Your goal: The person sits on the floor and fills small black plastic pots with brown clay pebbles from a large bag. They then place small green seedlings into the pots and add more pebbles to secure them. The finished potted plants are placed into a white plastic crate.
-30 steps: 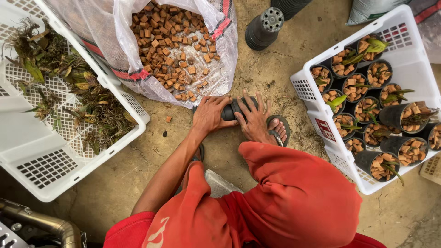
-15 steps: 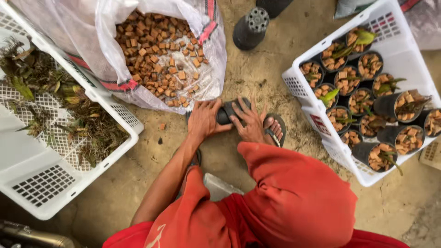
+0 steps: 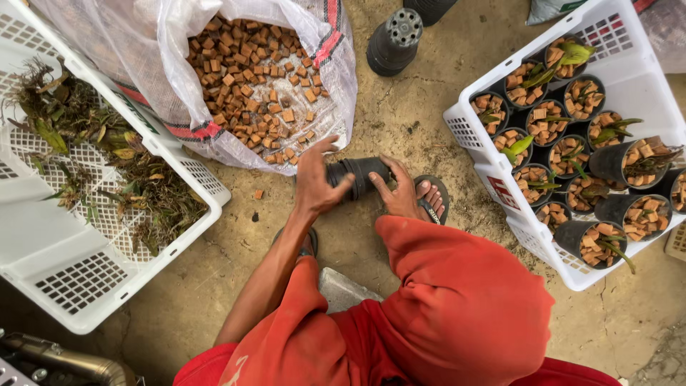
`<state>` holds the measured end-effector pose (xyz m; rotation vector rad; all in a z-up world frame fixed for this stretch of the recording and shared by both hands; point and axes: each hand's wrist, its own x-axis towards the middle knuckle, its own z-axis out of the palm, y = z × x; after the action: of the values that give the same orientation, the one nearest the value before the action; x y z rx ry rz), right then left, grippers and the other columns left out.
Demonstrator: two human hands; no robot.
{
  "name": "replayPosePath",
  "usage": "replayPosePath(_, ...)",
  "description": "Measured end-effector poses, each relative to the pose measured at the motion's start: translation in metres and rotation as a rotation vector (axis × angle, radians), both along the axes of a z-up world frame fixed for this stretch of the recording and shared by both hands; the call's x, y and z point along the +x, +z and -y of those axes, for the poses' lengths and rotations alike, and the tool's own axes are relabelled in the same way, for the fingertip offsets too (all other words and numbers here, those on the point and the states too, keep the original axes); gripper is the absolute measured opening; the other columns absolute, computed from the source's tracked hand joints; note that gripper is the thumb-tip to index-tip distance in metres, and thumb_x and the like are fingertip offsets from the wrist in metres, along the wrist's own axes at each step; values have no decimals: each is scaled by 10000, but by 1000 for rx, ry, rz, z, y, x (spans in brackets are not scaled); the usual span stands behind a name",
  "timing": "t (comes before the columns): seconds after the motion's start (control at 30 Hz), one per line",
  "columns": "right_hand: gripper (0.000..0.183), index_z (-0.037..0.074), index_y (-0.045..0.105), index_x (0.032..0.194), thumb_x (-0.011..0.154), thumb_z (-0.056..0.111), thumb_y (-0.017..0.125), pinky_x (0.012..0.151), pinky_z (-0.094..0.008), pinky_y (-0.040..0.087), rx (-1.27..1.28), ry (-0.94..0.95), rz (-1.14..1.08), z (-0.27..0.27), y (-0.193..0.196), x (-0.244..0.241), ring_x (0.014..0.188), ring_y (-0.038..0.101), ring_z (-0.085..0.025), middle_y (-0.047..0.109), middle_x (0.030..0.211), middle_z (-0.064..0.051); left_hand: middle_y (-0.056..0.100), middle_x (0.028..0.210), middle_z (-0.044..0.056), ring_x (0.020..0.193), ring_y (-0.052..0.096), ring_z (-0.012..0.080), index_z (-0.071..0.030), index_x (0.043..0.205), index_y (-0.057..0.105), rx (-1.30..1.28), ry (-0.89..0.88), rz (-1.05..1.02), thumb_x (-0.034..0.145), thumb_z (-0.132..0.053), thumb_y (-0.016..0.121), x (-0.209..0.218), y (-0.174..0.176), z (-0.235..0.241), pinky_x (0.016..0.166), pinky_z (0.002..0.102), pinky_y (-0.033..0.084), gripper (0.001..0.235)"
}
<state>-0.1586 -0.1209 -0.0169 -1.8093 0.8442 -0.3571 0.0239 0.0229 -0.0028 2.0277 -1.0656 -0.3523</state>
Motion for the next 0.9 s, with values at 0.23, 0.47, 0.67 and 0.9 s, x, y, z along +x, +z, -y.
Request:
replayPosePath(0.23, 485, 49, 579, 1315, 966, 367, 692, 987, -331, 488, 234, -224, -114, 7, -30, -11, 1146, 625, -228, 660, 1253, -128, 440, 1400, 372, 1284, 468, 440, 127, 1419, 349, 83, 481, -434, 1028, -423, 691, -32, -13, -79, 1068, 531, 411, 757)
replayPosePath(0.47, 642, -28, 559, 1360, 1091, 554, 531, 995, -312, 398, 341, -283, 19, 27, -77, -17, 1162, 525, -168, 613, 1304, -109, 696, 1070, 269, 966, 726, 367, 30, 1225, 490, 20, 125, -356, 955, -322, 713, -38, 51, -5, 794, 434, 579, 497)
replayPosePath(0.67, 836, -51, 567, 1125, 1095, 740, 299, 714, -349, 434, 577, -304, 117, 96, -72, 4, 828, 491, -171, 545, 980, -64, 706, 971, 164, 914, 673, 349, -59, 1214, 524, 50, -375, 199, 930, -273, 716, -2, 87, 121, 832, 462, 478, 404)
replayPosePath(0.9, 608, 134, 644, 998, 991, 638, 305, 558, -358, 416, 591, -504, -45, 111, -14, 22, 593, 520, -166, 602, 783, -49, 620, 1258, 106, 1283, 541, 270, -79, 1279, 579, 130, -552, 750, 943, -136, 644, 8, 61, 182, 1272, 438, 287, 347)
